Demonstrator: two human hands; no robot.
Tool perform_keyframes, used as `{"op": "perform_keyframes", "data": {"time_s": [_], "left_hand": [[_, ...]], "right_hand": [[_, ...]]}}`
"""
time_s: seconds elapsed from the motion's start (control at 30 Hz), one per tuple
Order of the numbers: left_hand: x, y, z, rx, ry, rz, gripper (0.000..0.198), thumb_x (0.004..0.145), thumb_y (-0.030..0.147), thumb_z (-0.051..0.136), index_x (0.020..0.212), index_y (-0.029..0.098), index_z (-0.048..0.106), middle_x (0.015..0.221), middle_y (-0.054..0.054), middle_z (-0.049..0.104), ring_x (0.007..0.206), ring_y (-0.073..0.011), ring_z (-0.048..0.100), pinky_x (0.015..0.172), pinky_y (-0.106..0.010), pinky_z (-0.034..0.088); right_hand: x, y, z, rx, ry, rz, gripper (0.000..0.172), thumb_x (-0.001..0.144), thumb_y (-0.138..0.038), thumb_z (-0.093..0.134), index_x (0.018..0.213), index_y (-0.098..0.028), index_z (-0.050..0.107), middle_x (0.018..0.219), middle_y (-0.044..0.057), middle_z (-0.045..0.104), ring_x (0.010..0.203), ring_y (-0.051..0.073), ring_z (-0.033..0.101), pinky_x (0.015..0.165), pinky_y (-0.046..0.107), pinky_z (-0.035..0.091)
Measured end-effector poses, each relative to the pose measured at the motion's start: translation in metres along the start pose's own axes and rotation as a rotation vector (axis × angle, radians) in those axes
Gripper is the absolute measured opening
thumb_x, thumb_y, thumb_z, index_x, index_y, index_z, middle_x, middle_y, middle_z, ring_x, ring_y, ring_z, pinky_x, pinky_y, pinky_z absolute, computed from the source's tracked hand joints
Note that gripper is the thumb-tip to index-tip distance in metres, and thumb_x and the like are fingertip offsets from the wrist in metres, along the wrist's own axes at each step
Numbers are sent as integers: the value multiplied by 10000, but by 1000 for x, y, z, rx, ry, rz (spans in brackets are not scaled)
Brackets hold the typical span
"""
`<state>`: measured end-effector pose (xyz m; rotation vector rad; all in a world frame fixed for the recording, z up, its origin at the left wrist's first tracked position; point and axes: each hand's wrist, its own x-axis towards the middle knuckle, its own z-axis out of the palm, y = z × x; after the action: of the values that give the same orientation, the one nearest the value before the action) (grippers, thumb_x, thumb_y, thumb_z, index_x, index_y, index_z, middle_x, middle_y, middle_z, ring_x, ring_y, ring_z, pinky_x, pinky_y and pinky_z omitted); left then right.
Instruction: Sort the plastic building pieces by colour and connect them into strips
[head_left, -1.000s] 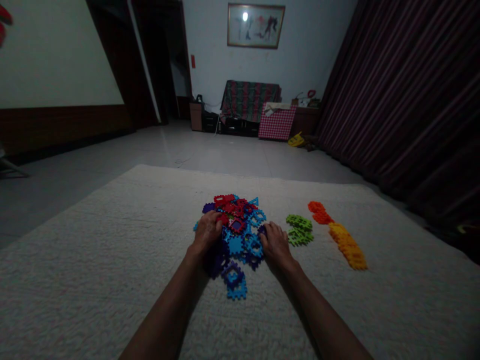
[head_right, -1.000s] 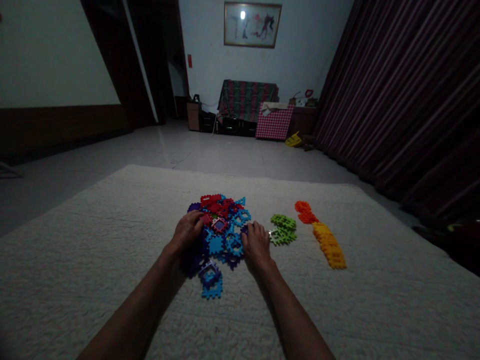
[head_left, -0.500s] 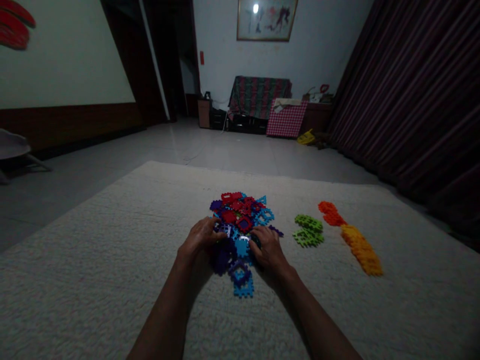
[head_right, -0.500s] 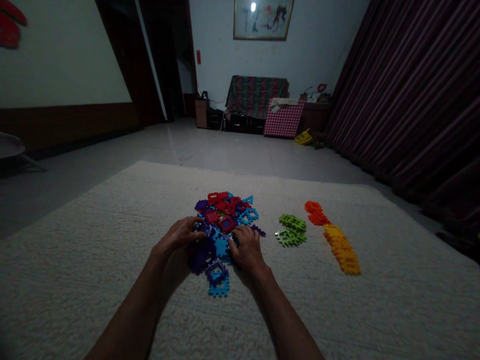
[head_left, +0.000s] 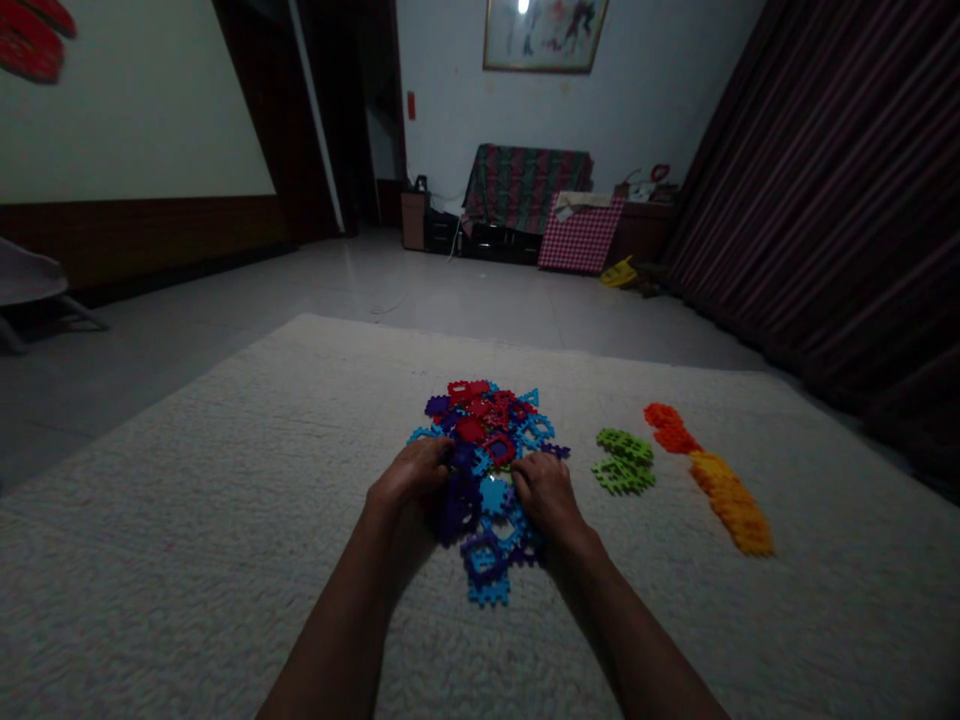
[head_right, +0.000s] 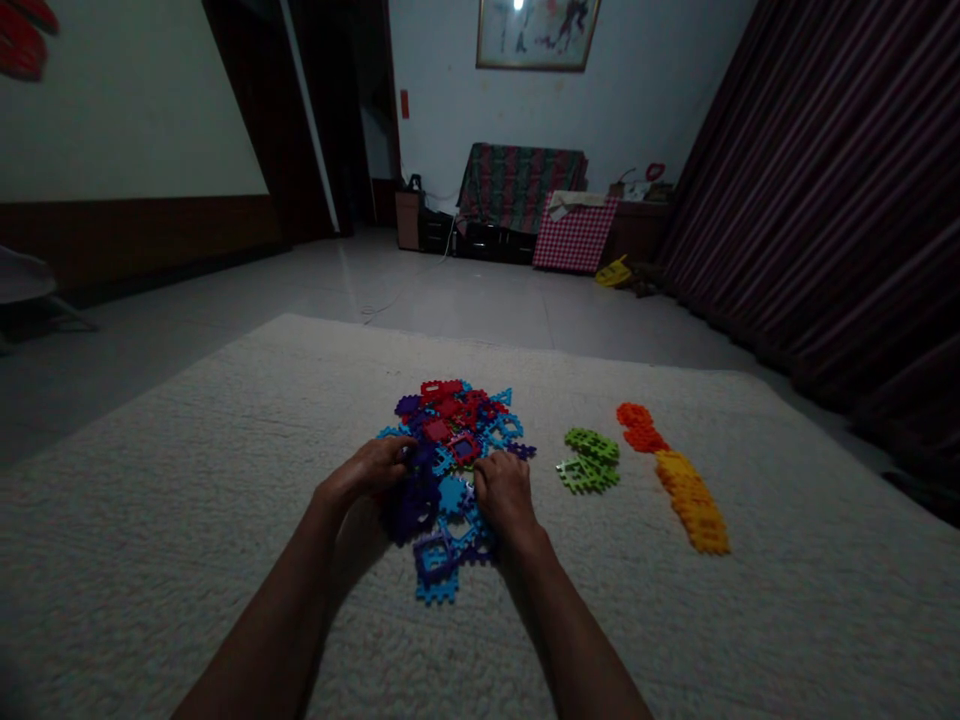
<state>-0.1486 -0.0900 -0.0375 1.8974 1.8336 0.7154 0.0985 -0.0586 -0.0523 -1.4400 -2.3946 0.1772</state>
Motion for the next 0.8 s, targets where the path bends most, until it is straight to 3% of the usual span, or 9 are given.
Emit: {"op": "perform_keyframes", "data": {"time_s": [0.2, 0.37, 0.5, 0.67, 0.8], "left_hand": [[2, 7, 5, 67, 33, -75, 513, 667, 106, 568, 1161, 165, 696, 1100, -171, 712, 1053, -351, 631, 927, -445, 464], [4, 11, 4, 79, 21, -134, 619, 660, 71, 556, 1269, 151, 637, 1182, -173, 695, 1116, -334, 620, 964, -410, 455], [4, 9, 5, 15, 22, -166, 651, 647, 80, 550, 1288, 168, 625, 1187, -147, 700, 1119, -313, 626, 963, -389, 465], [3, 3, 1, -80, 62, -179, 588, 668, 141, 553, 1248, 159, 649, 973, -119, 742, 970, -300, 664, 866, -375, 498], [6, -3, -5, -238, 93, -182, 582, 680, 200, 572, 1258, 183, 629, 891, -88, 728, 834, -253, 654, 733, -327, 508]], "right_hand": [[20, -17, -14, -118, -169, 76, 250, 893, -372, 591, 1078, -273, 726, 1097, 84, 654, 1058, 256, 549, 873, 364, 339], [34, -41, -23, -247, -291, 165, 270, 842, -326, 629, 1039, -175, 734, 1149, 164, 652, 1114, 314, 560, 900, 406, 362], [40, -50, -25, -251, -339, 207, 258, 856, -257, 588, 1055, -164, 723, 1175, 170, 650, 1133, 323, 565, 895, 413, 375], [34, -44, -23, -190, -258, 214, 209, 869, -244, 552, 986, -190, 717, 1117, 131, 660, 1073, 286, 585, 853, 374, 383], [29, -33, -22, -128, -11, 132, 157, 851, -259, 593, 954, -188, 687, 1067, 111, 663, 1026, 260, 576, 865, 359, 369]]}}
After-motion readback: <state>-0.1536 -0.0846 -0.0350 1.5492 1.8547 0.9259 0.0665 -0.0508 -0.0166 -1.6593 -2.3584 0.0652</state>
